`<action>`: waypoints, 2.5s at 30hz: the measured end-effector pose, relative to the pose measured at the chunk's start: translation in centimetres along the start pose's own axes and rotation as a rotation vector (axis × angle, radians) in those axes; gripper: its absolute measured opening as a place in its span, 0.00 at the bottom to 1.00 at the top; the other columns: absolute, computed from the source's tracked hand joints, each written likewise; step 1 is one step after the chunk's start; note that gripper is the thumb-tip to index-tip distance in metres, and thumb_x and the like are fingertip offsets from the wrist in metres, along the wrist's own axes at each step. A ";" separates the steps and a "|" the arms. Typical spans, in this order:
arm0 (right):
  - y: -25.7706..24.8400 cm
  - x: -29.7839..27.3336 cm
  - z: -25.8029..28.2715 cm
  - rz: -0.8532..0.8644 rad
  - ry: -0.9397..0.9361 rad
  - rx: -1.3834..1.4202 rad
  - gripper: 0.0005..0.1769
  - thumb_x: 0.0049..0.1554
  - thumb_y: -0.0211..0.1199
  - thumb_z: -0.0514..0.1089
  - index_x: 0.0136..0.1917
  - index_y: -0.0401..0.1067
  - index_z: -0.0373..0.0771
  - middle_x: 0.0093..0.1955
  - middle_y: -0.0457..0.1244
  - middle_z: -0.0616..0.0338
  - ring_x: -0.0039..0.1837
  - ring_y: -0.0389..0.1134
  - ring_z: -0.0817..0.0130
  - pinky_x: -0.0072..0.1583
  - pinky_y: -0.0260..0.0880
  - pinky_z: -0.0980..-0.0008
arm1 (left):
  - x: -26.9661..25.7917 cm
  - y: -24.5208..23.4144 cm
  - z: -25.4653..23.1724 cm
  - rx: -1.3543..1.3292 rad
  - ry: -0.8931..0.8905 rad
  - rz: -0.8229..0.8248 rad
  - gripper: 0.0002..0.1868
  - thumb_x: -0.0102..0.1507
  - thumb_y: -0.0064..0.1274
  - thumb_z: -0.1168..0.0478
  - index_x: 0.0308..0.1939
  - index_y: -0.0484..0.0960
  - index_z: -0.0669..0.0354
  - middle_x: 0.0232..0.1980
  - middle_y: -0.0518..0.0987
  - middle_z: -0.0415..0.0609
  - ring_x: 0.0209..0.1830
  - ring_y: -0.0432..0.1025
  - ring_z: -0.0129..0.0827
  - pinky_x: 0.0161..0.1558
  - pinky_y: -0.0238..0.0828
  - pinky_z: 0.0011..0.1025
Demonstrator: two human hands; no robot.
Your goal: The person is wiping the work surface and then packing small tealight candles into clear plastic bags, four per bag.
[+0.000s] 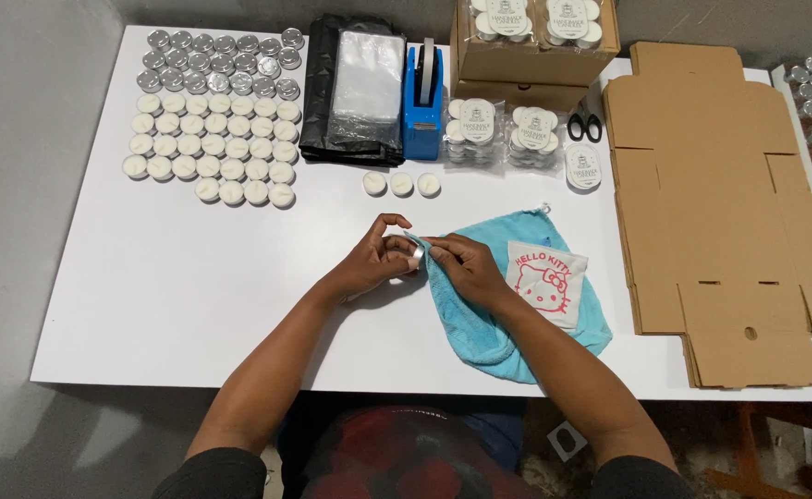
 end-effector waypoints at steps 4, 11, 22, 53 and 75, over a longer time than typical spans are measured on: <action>-0.1 0.0 -0.3 0.010 0.101 0.014 0.12 0.68 0.58 0.39 0.60 0.79 0.35 0.46 0.72 0.47 0.51 0.67 0.73 0.53 0.69 0.64 | 0.1 -0.1 0.1 -0.011 -0.002 0.012 0.29 0.62 0.61 0.69 0.65 0.66 0.53 0.48 0.77 0.54 0.47 0.80 0.36 0.53 0.79 0.37; -0.2 -0.1 -0.9 0.003 0.140 0.022 0.12 0.66 0.60 0.38 0.60 0.79 0.32 0.47 0.72 0.44 0.53 0.67 0.72 0.54 0.69 0.62 | 0.3 0.4 1.1 -0.091 -0.023 -0.026 0.20 0.66 0.58 0.64 0.61 0.73 0.56 0.50 0.77 0.54 0.50 0.76 0.34 0.56 0.79 0.35; -0.9 -1.3 -1.4 -0.143 0.101 -0.036 0.11 0.60 0.68 0.34 0.57 0.81 0.32 0.51 0.73 0.42 0.56 0.73 0.64 0.54 0.74 0.63 | 0.7 -1.3 2.7 -0.230 -0.006 -0.291 0.16 0.65 0.62 0.62 0.55 0.77 0.61 0.44 0.80 0.55 0.45 0.80 0.36 0.51 0.83 0.34; -0.8 -0.8 -0.1 -0.099 0.036 0.031 0.09 0.64 0.64 0.36 0.55 0.80 0.31 0.43 0.73 0.45 0.47 0.68 0.74 0.49 0.70 0.65 | 0.1 -0.6 2.7 -0.368 -0.133 -0.222 0.25 0.61 0.61 0.67 0.62 0.76 0.65 0.46 0.81 0.60 0.45 0.80 0.42 0.53 0.83 0.35; -1.4 -2.3 5.3 -0.253 -0.339 -0.244 0.07 0.61 0.65 0.32 0.53 0.81 0.31 0.37 0.71 0.49 0.39 0.73 0.61 0.39 0.70 0.69 | -0.2 0.9 1.2 0.004 0.045 -0.227 0.18 0.58 0.68 0.69 0.53 0.85 0.65 0.44 0.84 0.58 0.43 0.81 0.34 0.48 0.83 0.30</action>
Point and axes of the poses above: each hand's wrist, its own x-axis towards the middle knuckle, its own y-axis out of the palm, z = x × y, the point moved 10 cm from there along x, towards the middle knuckle
